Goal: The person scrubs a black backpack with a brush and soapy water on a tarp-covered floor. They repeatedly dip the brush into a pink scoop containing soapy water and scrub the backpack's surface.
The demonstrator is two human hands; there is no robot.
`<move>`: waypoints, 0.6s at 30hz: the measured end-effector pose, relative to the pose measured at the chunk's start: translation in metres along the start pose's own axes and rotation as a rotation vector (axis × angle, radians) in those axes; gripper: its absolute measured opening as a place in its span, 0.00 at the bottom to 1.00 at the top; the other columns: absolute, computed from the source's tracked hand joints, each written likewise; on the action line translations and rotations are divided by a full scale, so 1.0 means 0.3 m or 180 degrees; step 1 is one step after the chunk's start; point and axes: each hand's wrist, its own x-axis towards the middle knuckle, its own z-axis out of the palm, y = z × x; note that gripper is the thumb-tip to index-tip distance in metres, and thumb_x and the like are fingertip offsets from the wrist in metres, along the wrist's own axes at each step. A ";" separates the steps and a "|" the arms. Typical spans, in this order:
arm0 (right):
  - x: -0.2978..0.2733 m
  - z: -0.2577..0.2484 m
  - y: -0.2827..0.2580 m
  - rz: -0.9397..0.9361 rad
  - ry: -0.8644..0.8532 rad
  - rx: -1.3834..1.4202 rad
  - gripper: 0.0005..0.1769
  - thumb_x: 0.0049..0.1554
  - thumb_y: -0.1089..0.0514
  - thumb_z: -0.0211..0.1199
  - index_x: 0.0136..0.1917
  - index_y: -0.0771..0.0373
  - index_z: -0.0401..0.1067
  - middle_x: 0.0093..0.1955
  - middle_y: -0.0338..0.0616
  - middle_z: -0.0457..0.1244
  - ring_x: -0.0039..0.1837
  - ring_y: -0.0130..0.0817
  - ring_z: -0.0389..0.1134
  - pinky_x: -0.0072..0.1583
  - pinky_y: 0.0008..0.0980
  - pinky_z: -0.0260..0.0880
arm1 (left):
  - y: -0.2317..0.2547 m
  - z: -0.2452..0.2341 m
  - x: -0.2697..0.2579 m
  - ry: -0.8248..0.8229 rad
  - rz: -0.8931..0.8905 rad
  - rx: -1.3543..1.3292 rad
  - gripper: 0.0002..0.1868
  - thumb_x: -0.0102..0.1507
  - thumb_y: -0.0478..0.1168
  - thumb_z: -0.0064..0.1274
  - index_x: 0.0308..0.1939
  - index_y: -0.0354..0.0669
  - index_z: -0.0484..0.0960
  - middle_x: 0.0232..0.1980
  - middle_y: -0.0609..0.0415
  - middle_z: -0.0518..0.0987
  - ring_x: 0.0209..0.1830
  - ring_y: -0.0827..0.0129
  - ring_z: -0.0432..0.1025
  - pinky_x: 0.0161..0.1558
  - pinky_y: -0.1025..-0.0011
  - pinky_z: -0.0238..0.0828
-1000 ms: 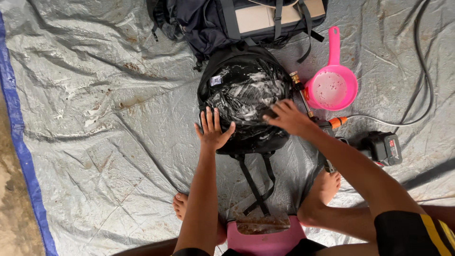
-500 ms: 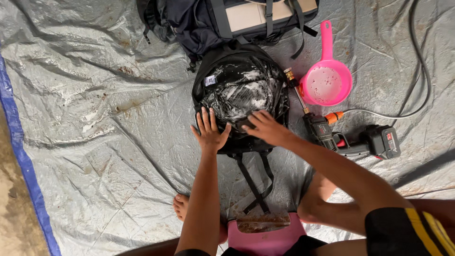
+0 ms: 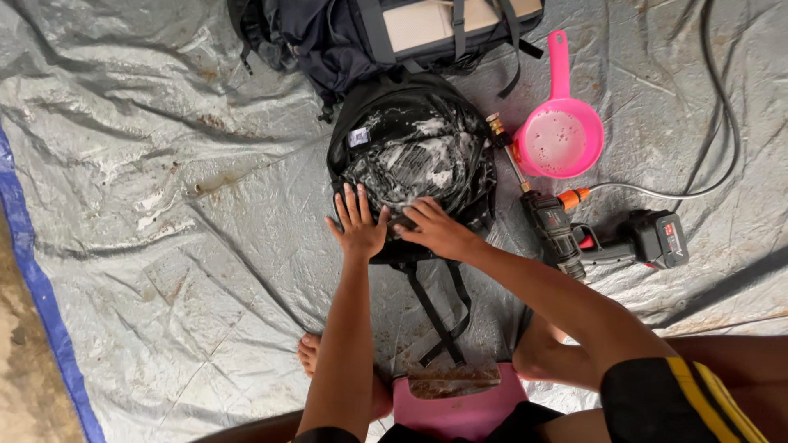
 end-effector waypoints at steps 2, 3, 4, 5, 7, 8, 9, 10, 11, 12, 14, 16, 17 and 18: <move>-0.040 -0.026 0.036 -0.0240 -0.0120 -0.0584 0.18 0.71 0.66 0.56 0.72 0.57 0.72 0.70 0.55 0.64 0.71 0.55 0.64 0.72 0.56 0.64 | -0.024 0.020 -0.015 0.0011 0.0073 0.0127 0.48 0.75 0.79 0.16 0.90 0.68 0.22 0.92 0.60 0.15 0.92 0.53 0.15 0.82 0.26 0.16; -0.061 -0.051 0.064 -0.0464 -0.0240 -0.1206 0.14 0.71 0.63 0.59 0.67 0.52 0.74 0.66 0.62 0.65 0.69 0.66 0.67 0.69 0.65 0.68 | -0.022 0.029 -0.012 0.0022 0.0185 0.0251 0.46 0.77 0.76 0.15 0.90 0.63 0.21 0.92 0.55 0.14 0.92 0.50 0.14 0.82 0.25 0.18; -0.061 -0.112 0.135 -0.0474 -0.0242 -0.1225 0.14 0.71 0.63 0.59 0.67 0.52 0.74 0.66 0.62 0.65 0.69 0.66 0.67 0.69 0.65 0.68 | -0.014 0.026 -0.001 0.0037 0.0197 0.0243 0.46 0.77 0.76 0.15 0.90 0.63 0.21 0.92 0.55 0.14 0.92 0.50 0.14 0.82 0.25 0.18; -0.065 -0.164 0.191 -0.0534 -0.0215 -0.1636 0.15 0.70 0.64 0.60 0.67 0.50 0.73 0.66 0.61 0.67 0.69 0.64 0.68 0.68 0.64 0.69 | -0.016 0.029 -0.006 0.0056 0.0198 0.0264 0.46 0.77 0.76 0.14 0.90 0.63 0.20 0.92 0.55 0.14 0.92 0.49 0.14 0.81 0.25 0.19; -0.064 -0.241 0.267 -0.0586 -0.0198 -0.2033 0.17 0.69 0.65 0.60 0.68 0.48 0.72 0.65 0.60 0.69 0.69 0.62 0.70 0.68 0.63 0.70 | -0.022 0.031 -0.011 0.0060 0.0192 0.0283 0.46 0.77 0.76 0.13 0.90 0.62 0.19 0.92 0.54 0.14 0.92 0.49 0.14 0.81 0.25 0.19; -0.058 -0.268 0.287 -0.0518 -0.0265 -0.2029 0.15 0.71 0.64 0.57 0.68 0.49 0.72 0.66 0.60 0.67 0.69 0.63 0.68 0.68 0.61 0.68 | -0.025 0.029 -0.011 0.0060 0.0195 0.0318 0.47 0.77 0.77 0.13 0.90 0.62 0.19 0.92 0.53 0.14 0.92 0.48 0.14 0.81 0.24 0.20; -0.048 -0.305 0.317 -0.0447 -0.0327 -0.2050 0.13 0.73 0.63 0.55 0.68 0.51 0.71 0.67 0.60 0.65 0.69 0.63 0.66 0.68 0.59 0.67 | -0.016 0.020 0.003 0.0071 0.0221 0.0354 0.47 0.77 0.77 0.13 0.90 0.62 0.18 0.92 0.52 0.14 0.92 0.47 0.14 0.81 0.23 0.21; -0.056 -0.263 0.286 -0.0438 -0.0333 -0.2062 0.13 0.73 0.63 0.55 0.68 0.51 0.71 0.67 0.60 0.65 0.69 0.63 0.66 0.68 0.59 0.67 | -0.012 0.031 -0.006 0.0067 0.0236 0.0352 0.47 0.77 0.77 0.13 0.90 0.62 0.18 0.92 0.52 0.14 0.92 0.47 0.14 0.81 0.23 0.21; -0.044 -0.214 0.270 -0.0400 -0.0293 -0.1788 0.16 0.71 0.60 0.56 0.71 0.52 0.71 0.68 0.62 0.64 0.70 0.66 0.65 0.69 0.62 0.64 | -0.013 0.027 -0.001 -0.0026 0.0186 0.0415 0.47 0.77 0.77 0.12 0.90 0.62 0.18 0.91 0.53 0.13 0.91 0.47 0.13 0.81 0.23 0.19; -0.032 -0.166 0.255 -0.0363 -0.0254 -0.1513 0.19 0.70 0.57 0.58 0.73 0.53 0.70 0.69 0.64 0.63 0.72 0.68 0.63 0.71 0.65 0.62 | -0.013 0.024 0.005 -0.0119 0.0135 0.0477 0.47 0.76 0.76 0.12 0.89 0.62 0.17 0.91 0.53 0.11 0.91 0.47 0.11 0.80 0.22 0.18; -0.036 -0.066 0.184 -0.0260 -0.0216 -0.1084 0.26 0.67 0.52 0.61 0.77 0.54 0.69 0.71 0.67 0.62 0.73 0.72 0.61 0.73 0.69 0.58 | -0.014 0.018 0.005 -0.0099 0.0124 0.0533 0.46 0.78 0.73 0.16 0.90 0.61 0.18 0.91 0.53 0.12 0.91 0.48 0.12 0.81 0.23 0.19; -0.055 -0.025 0.097 -0.0153 -0.0196 -0.0652 0.33 0.65 0.48 0.63 0.82 0.55 0.68 0.73 0.70 0.61 0.75 0.76 0.60 0.75 0.73 0.55 | -0.003 0.027 0.000 -0.0094 0.0112 0.0573 0.44 0.79 0.69 0.20 0.90 0.60 0.18 0.91 0.53 0.12 0.91 0.49 0.12 0.81 0.24 0.20; -0.059 -0.021 0.041 0.0275 0.0186 -0.0114 0.30 0.71 0.52 0.55 0.85 0.54 0.64 0.76 0.59 0.59 0.78 0.62 0.58 0.78 0.58 0.56 | -0.005 0.025 -0.004 -0.0073 0.0109 0.0626 0.44 0.80 0.69 0.20 0.90 0.60 0.19 0.92 0.52 0.13 0.91 0.48 0.13 0.81 0.24 0.21; -0.061 -0.019 -0.015 0.0700 0.0567 0.0426 0.27 0.77 0.55 0.46 0.88 0.53 0.60 0.80 0.48 0.58 0.81 0.48 0.56 0.81 0.43 0.57 | -0.007 0.023 -0.009 -0.0053 0.0106 0.0679 0.44 0.80 0.69 0.20 0.91 0.59 0.20 0.92 0.52 0.14 0.92 0.48 0.13 0.81 0.25 0.22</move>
